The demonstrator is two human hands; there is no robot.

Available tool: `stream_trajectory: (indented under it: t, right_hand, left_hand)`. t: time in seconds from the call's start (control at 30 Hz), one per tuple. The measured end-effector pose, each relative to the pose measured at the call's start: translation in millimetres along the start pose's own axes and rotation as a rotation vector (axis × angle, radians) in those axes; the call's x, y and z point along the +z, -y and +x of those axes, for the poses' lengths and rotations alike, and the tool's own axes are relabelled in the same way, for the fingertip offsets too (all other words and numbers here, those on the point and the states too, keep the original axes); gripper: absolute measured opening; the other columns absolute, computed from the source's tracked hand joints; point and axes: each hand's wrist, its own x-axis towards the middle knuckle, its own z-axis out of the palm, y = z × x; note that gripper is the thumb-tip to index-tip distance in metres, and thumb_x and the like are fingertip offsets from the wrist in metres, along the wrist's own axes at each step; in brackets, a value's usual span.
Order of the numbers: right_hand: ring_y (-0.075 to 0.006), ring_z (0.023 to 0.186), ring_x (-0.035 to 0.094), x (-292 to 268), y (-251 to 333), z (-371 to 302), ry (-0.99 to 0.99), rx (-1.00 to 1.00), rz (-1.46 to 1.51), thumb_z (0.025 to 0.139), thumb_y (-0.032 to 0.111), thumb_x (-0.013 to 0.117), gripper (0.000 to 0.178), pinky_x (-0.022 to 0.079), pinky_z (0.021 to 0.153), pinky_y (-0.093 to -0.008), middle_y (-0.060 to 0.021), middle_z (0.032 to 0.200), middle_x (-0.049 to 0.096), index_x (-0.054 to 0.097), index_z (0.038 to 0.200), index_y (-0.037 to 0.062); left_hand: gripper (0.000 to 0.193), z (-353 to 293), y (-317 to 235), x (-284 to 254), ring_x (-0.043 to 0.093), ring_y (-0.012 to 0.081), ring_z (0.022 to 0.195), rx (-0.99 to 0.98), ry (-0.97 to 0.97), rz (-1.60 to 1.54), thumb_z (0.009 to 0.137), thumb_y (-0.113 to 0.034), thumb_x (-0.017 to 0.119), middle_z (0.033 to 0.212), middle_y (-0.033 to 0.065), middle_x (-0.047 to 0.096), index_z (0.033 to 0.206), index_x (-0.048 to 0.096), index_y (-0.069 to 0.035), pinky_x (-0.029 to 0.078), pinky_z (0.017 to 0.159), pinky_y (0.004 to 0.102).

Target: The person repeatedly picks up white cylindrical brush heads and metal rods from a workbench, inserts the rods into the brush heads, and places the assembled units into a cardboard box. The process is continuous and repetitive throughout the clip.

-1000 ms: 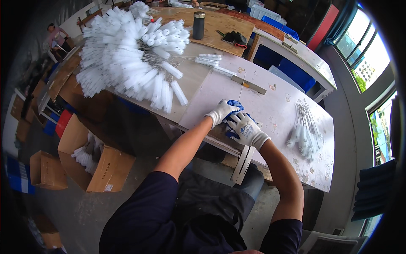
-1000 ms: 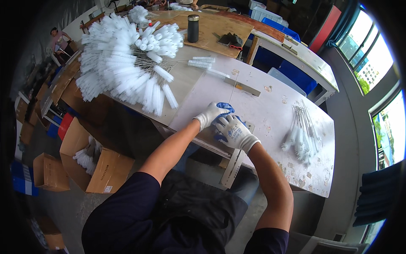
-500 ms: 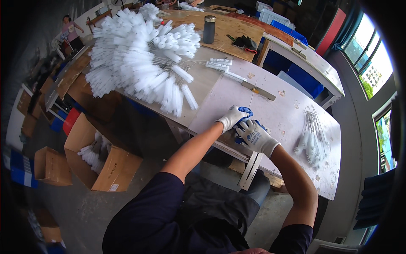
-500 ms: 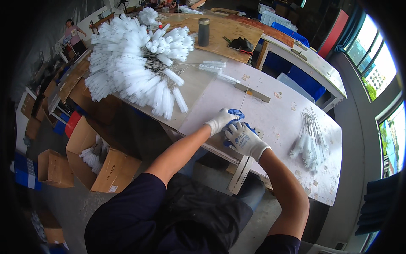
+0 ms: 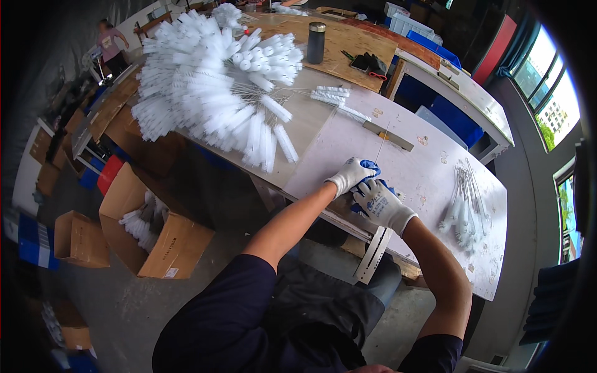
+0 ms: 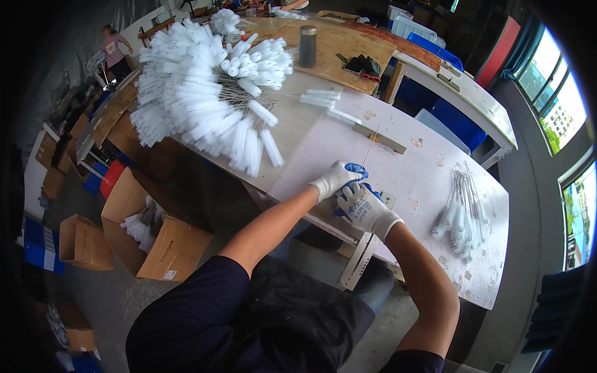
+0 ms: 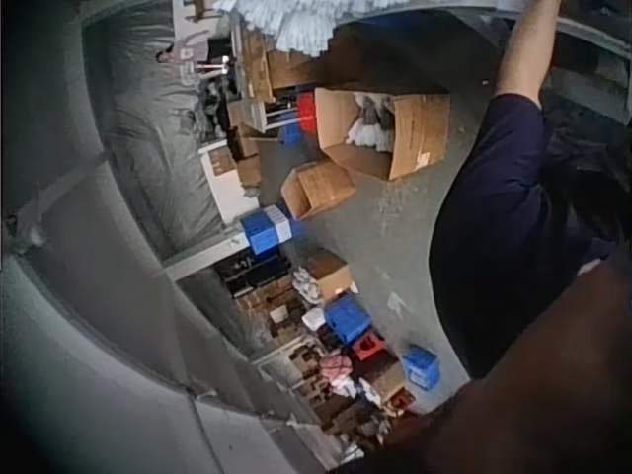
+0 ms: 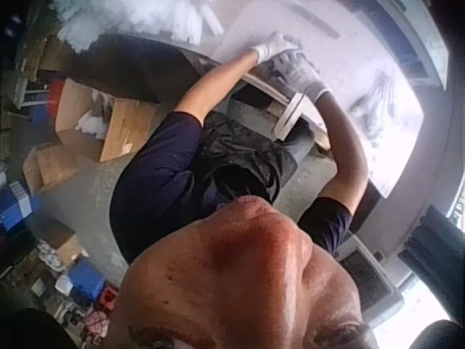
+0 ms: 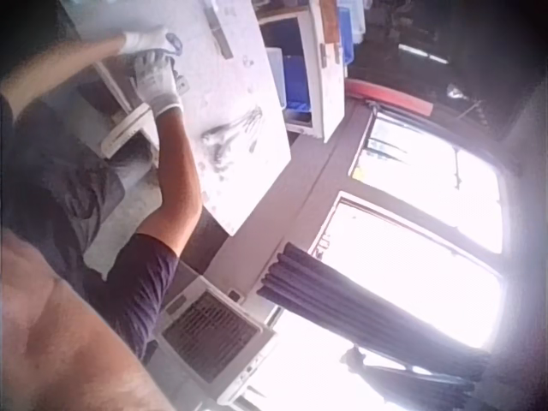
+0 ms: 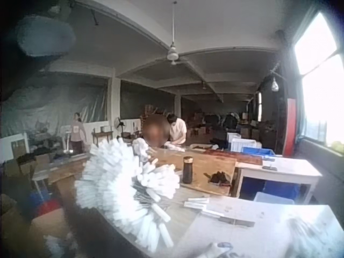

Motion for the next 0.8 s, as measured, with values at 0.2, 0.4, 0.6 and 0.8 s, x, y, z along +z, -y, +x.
stream_trajectory:
  t: [0.2, 0.4, 0.6, 0.8]
  right_hand:
    - [-0.0287, 0.1, 0.061, 0, 2, 7, 0.006, -0.017, 0.017, 0.092, 0.035, 0.06, 0.027, 0.048, 0.087, -0.0407, -0.011, 0.105, 0.064, 0.068, 0.101, 0.011]
    - [-0.0282, 0.099, 0.063, 3, 1, 14, 0.113, -0.018, 0.008, 0.085, 0.032, 0.061, 0.027, 0.047, 0.09, -0.0405, -0.0107, 0.103, 0.067, 0.068, 0.101, 0.011]
    - [-0.0288, 0.101, 0.064, -9, 6, 22, 0.133, -0.007, 0.061, 0.082, 0.038, 0.064, 0.039, 0.047, 0.091, -0.0406, -0.0123, 0.106, 0.069, 0.07, 0.108, 0.0084]
    - [-0.0252, 0.094, 0.065, -3, 8, 14, 0.18, 0.082, 0.034, 0.083, 0.035, 0.064, 0.032, 0.048, 0.086, -0.0376, -0.0105, 0.102, 0.07, 0.069, 0.1, 0.0088]
  left_hand:
    - [0.032, 15, 7, 0, 0.071, 0.023, 0.093, 0.025, -0.016, 0.118, 0.083, -0.026, 0.078, 0.105, 0.0132, 0.076, 0.107, 0.077, -0.004, 0.056, 0.084, 0.035]
    - [0.034, 21, 6, -1, 0.072, 0.0231, 0.091, 0.092, 0.115, 0.23, 0.083, -0.028, 0.075, 0.103, 0.0117, 0.077, 0.109, 0.077, -0.006, 0.056, 0.087, 0.0363]
    - [0.056, 30, 15, -1, 0.072, 0.034, 0.099, 0.122, -0.026, 0.412, 0.074, -0.043, 0.081, 0.107, 0.0231, 0.074, 0.11, 0.074, -0.001, 0.056, 0.088, 0.04]
    - [0.038, 16, 9, 7, 0.073, 0.0313, 0.096, 0.198, -0.022, 0.377, 0.081, -0.034, 0.076, 0.103, 0.0193, 0.075, 0.107, 0.078, -0.007, 0.056, 0.087, 0.0386]
